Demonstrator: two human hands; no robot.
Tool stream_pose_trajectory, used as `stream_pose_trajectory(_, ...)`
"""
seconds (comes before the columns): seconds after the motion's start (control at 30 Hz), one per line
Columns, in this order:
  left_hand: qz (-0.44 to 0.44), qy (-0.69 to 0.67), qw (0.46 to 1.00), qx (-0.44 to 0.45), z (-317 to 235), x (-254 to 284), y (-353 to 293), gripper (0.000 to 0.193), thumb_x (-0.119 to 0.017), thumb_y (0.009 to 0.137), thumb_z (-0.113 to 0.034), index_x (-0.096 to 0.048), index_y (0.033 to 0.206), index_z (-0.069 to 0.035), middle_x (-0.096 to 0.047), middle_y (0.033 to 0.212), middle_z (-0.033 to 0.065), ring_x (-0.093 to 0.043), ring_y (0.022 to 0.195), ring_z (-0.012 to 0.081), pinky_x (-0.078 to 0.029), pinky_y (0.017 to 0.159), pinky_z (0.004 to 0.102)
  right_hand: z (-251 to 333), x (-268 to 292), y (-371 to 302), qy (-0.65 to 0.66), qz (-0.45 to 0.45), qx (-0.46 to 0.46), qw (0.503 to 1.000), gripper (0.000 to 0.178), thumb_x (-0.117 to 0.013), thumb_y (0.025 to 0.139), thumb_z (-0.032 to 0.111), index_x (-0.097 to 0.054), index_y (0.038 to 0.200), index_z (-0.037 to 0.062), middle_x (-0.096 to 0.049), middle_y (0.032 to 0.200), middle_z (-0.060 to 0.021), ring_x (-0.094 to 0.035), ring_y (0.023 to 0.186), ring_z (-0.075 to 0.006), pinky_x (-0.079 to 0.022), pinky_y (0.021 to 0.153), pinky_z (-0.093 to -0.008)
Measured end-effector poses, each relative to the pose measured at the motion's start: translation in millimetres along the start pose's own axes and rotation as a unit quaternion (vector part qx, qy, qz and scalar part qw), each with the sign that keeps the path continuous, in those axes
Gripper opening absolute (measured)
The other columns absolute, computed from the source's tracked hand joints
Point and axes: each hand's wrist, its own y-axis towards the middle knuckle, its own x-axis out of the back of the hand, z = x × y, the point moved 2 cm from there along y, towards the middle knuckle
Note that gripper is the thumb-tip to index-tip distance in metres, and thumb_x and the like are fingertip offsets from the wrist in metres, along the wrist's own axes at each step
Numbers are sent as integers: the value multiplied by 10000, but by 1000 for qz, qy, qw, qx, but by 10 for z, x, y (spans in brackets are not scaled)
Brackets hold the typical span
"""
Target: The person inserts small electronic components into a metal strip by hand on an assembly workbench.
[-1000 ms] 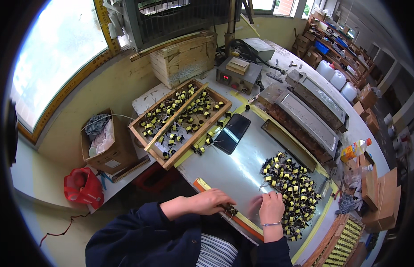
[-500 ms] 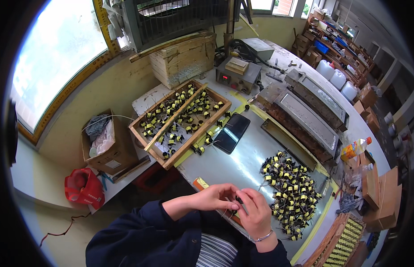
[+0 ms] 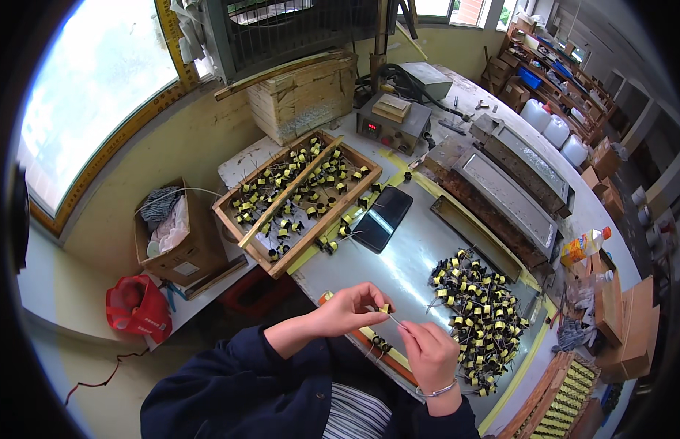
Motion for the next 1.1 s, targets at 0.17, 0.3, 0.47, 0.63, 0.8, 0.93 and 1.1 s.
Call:
stream_pose_trajectory(0.17, -37, 212, 976, -33, -125, -51, -18, 261, -655, 849, -132, -559, 1077, -51, -604, 1087, 56, -585, 962, 140, -489, 796, 286, 12, -46, -10, 159, -20, -126, 979, 67, -674, 774, -19, -677, 840, -31, -638, 717, -84, -613, 560, -125, -480, 505, -207)
stream_pose_trajectory(0.3, -22, 295, 954, -48, -138, -105, -6, 301, -665, 839, -177, -617, 1124, -94, -634, 1070, 54, -594, 951, 151, -490, 769, 281, 4, -99, -28, 224, -45, -144, 963, 98, -654, 792, -30, -676, 888, -35, -657, 766, -82, -621, 592, -106, -496, 523, -206)
stream_pose_trajectory(0.47, -27, 347, 936, -46, -104, -140, 25, 300, -670, 829, -182, -639, 1113, -93, -643, 1051, 88, -614, 892, 193, -496, 732, 285, 10, -148, -7, 150, -54, -82, 984, 106, -625, 818, -16, -658, 917, -34, -655, 763, -93, -634, 590, -128, -503, 523, -215)
stream_pose_trajectory(0.63, 7, 302, 952, -57, -89, -90, 38, 294, -662, 825, -145, -631, 1105, -62, -642, 1023, 96, -617, 861, 218, -499, 744, 309, 26, -90, 29, 66, -27, 0, 997, 95, -601, 835, -8, -643, 917, -29, -652, 756, -105, -644, 588, -158, -505, 522, -229)
stream_pose_trajectory(0.8, 50, 389, 902, -178, -162, -52, 54, 280, -703, 761, -84, -624, 1027, -43, -635, 1009, 76, -596, 921, 241, -485, 803, 338, -10, -21, 40, 122, 41, 5, 992, 76, -627, 826, 45, -659, 889, 17, -652, 747, -82, -644, 583, -170, -498, 519, -258)
stream_pose_trajectory(0.93, 83, 376, 903, -190, -149, -43, 56, 288, -723, 713, -46, -607, 976, -38, -622, 1027, 59, -576, 960, 251, -472, 827, 353, -53, -25, 57, 232, 90, -89, 965, 79, -605, 850, 50, -657, 888, 5, -654, 748, -90, -652, 601, -161, -513, 540, -245)
stream_pose_trajectory(1.1, 94, 351, 913, -187, -144, -43, 64, 285, -719, 720, -45, -609, 982, -39, -623, 1027, 62, -579, 958, 253, -471, 829, 357, -140, -93, 56, 223, 64, -156, 960, 120, -656, 835, 110, -632, 854, -6, -641, 723, -85, -654, 612, -147, -519, 563, -223)
